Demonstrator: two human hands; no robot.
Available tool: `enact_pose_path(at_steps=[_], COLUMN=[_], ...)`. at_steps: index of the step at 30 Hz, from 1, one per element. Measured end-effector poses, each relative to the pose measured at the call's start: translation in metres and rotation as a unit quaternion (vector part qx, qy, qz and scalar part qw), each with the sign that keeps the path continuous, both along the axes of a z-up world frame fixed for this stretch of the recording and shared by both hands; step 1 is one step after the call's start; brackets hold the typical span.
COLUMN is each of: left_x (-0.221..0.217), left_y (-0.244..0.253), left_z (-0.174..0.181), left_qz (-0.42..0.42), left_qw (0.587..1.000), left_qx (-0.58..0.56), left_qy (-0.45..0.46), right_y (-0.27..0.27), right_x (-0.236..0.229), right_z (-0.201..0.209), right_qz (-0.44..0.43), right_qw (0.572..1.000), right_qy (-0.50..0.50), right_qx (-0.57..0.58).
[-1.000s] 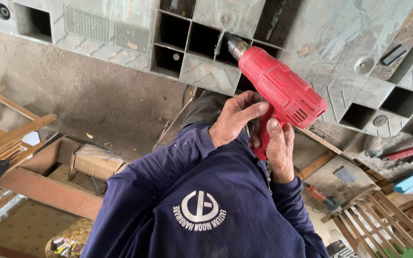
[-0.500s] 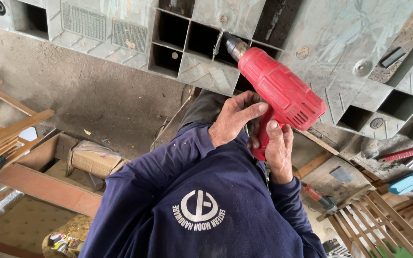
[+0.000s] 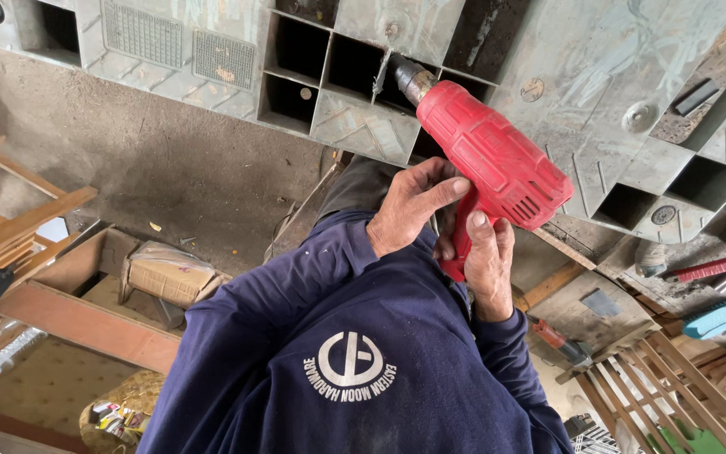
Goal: The person uses a metal file to smooth the edges of a large, grey metal structure with a grid pattern. They then use a green rotary tool to grind or clean the interior of the grid cells. Finally, the person uses a red power drill to work on the same area of the metal structure.
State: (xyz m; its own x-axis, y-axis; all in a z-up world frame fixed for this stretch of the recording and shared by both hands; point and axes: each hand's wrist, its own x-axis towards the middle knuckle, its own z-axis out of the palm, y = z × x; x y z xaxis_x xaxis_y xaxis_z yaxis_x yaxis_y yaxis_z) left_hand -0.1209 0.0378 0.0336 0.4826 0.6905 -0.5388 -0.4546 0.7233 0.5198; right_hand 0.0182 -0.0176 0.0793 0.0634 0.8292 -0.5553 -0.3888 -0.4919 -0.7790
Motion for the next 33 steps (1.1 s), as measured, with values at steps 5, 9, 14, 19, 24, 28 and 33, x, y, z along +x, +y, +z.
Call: enact_pose_path(at_steps=[5, 9, 14, 19, 24, 28, 33], left_x=[0.0, 0.0, 0.0, 0.002, -0.003, -0.019, -0.076], left_y=[0.0, 0.002, 0.001, 0.003, 0.001, 0.002, 0.028], left_z=[0.001, 0.0, -0.002, -0.003, 0.016, 0.051, 0.123], left_qz=[-0.002, -0.004, -0.012, -0.002, -0.005, 0.063, 0.092], left_qw=[1.0, 1.0, 1.0, 0.999, 0.991, 0.879, 0.822], left_qx=[-0.004, -0.003, 0.0, 0.028, 0.084, 0.353, 0.537], left_qy=[-0.008, 0.004, 0.015, 0.024, 0.099, 0.313, 0.165], right_y=[-0.001, 0.0, 0.004, 0.011, 0.017, 0.023, 0.026], right_x=[-0.001, 0.0, 0.001, 0.004, 0.015, 0.026, 0.041], right_z=[-0.001, 0.001, 0.001, 0.01, 0.023, 0.022, 0.016], right_qz=[-0.006, -0.006, 0.008, 0.026, 0.04, 0.058, 0.101], right_qw=[1.0, 1.0, 1.0, 0.999, 0.998, 0.995, 0.993], right_qy=[0.005, -0.002, -0.006, -0.012, -0.005, 0.022, 0.033], right_qx=[-0.003, -0.018, -0.017, -0.022, -0.055, -0.081, -0.055])
